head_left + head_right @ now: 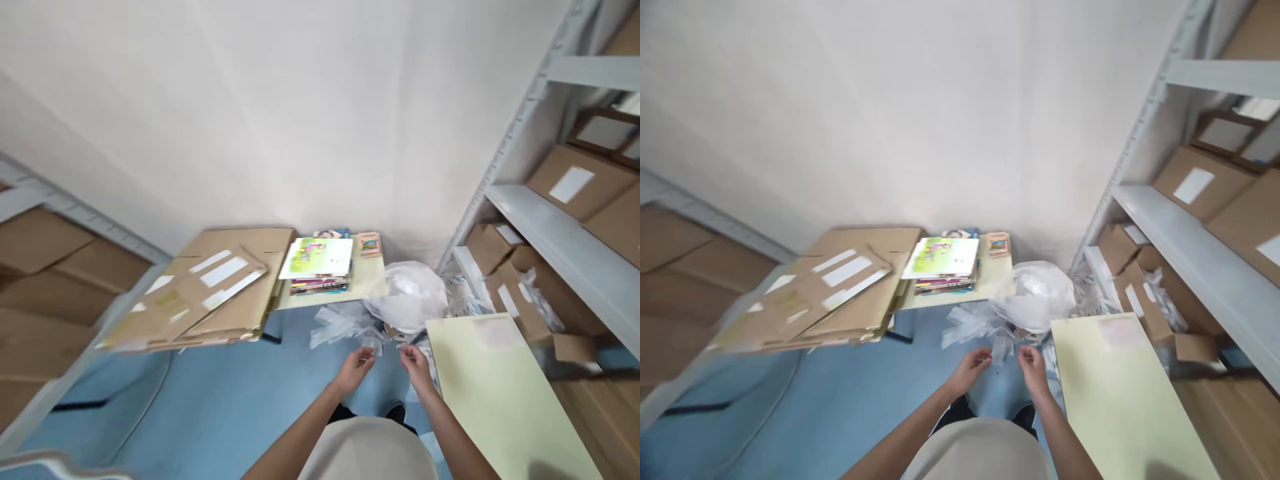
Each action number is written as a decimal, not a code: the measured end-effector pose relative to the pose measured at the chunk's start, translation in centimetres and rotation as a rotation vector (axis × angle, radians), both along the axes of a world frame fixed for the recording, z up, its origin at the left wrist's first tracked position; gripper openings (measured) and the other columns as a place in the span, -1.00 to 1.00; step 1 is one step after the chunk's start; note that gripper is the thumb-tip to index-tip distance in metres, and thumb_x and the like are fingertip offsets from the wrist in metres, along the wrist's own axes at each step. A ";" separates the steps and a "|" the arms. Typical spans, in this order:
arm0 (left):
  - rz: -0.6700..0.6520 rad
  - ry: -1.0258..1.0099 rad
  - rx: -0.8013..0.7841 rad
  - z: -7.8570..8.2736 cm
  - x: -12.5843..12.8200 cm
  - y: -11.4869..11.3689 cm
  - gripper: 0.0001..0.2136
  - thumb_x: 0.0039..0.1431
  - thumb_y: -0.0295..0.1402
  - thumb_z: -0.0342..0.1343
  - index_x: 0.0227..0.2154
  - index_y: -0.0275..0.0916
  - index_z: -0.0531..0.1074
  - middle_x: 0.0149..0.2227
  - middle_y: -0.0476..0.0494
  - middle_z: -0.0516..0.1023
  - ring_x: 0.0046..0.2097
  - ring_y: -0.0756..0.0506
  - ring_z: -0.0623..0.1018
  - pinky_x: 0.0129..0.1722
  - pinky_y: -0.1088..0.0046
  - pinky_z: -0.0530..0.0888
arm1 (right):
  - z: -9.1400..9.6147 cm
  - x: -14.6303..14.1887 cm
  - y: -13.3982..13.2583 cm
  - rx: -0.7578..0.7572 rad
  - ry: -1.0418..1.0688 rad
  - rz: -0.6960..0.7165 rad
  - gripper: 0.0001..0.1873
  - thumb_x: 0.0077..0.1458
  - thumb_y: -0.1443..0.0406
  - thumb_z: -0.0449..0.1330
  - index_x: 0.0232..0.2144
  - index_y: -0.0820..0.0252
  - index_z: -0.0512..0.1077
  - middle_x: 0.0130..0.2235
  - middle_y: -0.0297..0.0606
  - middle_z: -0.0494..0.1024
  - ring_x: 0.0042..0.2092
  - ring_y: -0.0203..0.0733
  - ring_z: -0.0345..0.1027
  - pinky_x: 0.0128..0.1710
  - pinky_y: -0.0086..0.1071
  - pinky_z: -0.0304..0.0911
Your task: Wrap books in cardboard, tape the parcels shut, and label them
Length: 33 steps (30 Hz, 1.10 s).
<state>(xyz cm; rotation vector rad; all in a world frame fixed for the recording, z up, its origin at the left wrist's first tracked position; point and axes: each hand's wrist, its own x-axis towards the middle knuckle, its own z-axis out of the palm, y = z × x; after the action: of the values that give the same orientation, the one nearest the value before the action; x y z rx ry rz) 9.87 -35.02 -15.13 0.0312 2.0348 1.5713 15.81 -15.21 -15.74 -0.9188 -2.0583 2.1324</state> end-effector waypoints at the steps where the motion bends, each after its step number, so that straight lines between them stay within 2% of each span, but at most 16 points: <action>1: 0.052 -0.011 0.000 0.0 0.1 -2.0 -0.50 -0.18 0.07 0.26 -0.25 -0.20 0.54 -0.21 -0.23 0.62 -0.19 -0.25 0.58 -0.09 0.16 0.48 | 0.2 -1.0 -1.4 0.004 0.004 0.050 -0.52 -0.27 -0.04 0.33 -0.35 0.17 0.54 -0.33 -0.14 0.61 -0.38 -0.06 0.44 -0.33 -0.21 0.37; 4: 0.201 -0.018 0.004 -0.2 0.3 -8.5 -0.47 -0.22 0.08 0.29 -0.25 -0.22 0.54 -0.19 -0.25 0.62 -0.17 -0.25 0.58 -0.07 0.15 0.48 | 0.6 -3.5 -6.5 -0.005 0.025 0.159 -0.53 -0.27 -0.03 0.33 -0.37 0.17 0.53 -0.35 -0.15 0.61 -0.37 -0.05 0.44 -0.33 -0.22 0.36; 9: 0.379 -0.029 0.004 -0.6 -0.3 -19.3 -0.46 -0.28 0.07 0.31 -0.28 -0.25 0.54 -0.23 -0.23 0.62 -0.21 -0.22 0.59 -0.09 0.17 0.48 | 0.9 -6.1 -16.6 -0.042 0.002 0.331 -0.56 -0.27 0.02 0.34 -0.34 0.17 0.53 -0.35 -0.19 0.59 -0.39 -0.11 0.43 -0.37 -0.28 0.33; 14: 0.607 -0.089 -0.002 -0.6 -1.4 -28.2 -0.57 -0.22 -0.02 0.29 -0.32 -0.23 0.52 -0.32 -0.17 0.62 -0.22 -0.22 0.61 -0.20 0.21 0.51 | 0.6 -8.2 -25.4 -0.043 -0.044 0.584 -0.60 -0.26 0.08 0.36 -0.34 0.16 0.53 -0.43 -0.30 0.52 -0.42 -0.16 0.40 -0.41 -0.32 0.29; 17: 0.769 -0.056 -0.012 -0.2 -2.6 -32.3 -0.62 -0.16 -0.07 0.26 -0.33 -0.24 0.52 -0.31 -0.21 0.62 -0.20 -0.24 0.61 -0.25 0.21 0.52 | 0.6 -10.4 -29.0 -0.019 -0.069 0.680 -0.61 -0.27 0.08 0.37 -0.37 0.16 0.52 -0.46 -0.32 0.51 -0.41 -0.15 0.40 -0.39 -0.31 0.31; 19: 0.895 -0.009 -0.030 0.0 -3.8 -34.8 -0.66 -0.14 -0.13 0.26 -0.33 -0.25 0.51 -0.29 -0.24 0.63 -0.19 -0.25 0.62 -0.20 0.19 0.53 | 0.8 -12.4 -30.7 0.014 -0.038 0.714 -0.61 -0.28 0.08 0.37 -0.39 0.17 0.51 -0.45 -0.30 0.52 -0.37 -0.13 0.42 -0.33 -0.26 0.34; 25: 1.149 0.048 -0.092 -1.0 -8.6 -42.0 -0.66 0.02 -0.25 0.21 -0.12 -0.24 0.46 0.02 -0.31 0.55 0.07 -0.23 0.53 0.04 0.21 0.46 | 0.7 -20.3 -34.2 0.231 0.075 0.743 -0.61 -0.22 0.12 0.36 -0.30 0.18 0.51 -0.19 -0.10 0.60 -0.17 -0.01 0.49 -0.10 -0.09 0.37; 28: 1.206 0.057 -0.168 -1.7 -11.0 -44.9 -0.60 0.04 -0.23 0.20 -0.05 -0.24 0.42 0.07 -0.35 0.52 0.11 -0.25 0.51 0.02 0.22 0.47 | 0.3 -25.0 -36.3 0.332 0.122 0.753 -0.58 -0.16 0.15 0.32 -0.20 0.16 0.51 -0.07 -0.09 0.58 -0.02 0.02 0.47 0.01 -0.05 0.33; 33: 1.194 0.124 -0.317 -2.3 -14.7 -48.2 -0.49 -0.06 -0.14 0.27 -0.05 -0.30 0.40 -0.05 -0.47 0.57 0.01 -0.36 0.57 -0.09 0.14 0.51 | -0.3 -33.5 -40.6 0.447 0.199 0.788 -0.46 -0.09 0.20 0.26 0.00 0.20 0.44 0.12 -0.03 0.47 0.19 0.04 0.30 0.19 -0.03 0.18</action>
<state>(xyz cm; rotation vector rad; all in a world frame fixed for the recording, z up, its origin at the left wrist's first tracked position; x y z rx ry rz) -4.87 -83.27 -17.42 -1.4631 2.5185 1.8032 -17.71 -55.80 -16.08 0.1954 -2.8947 1.7243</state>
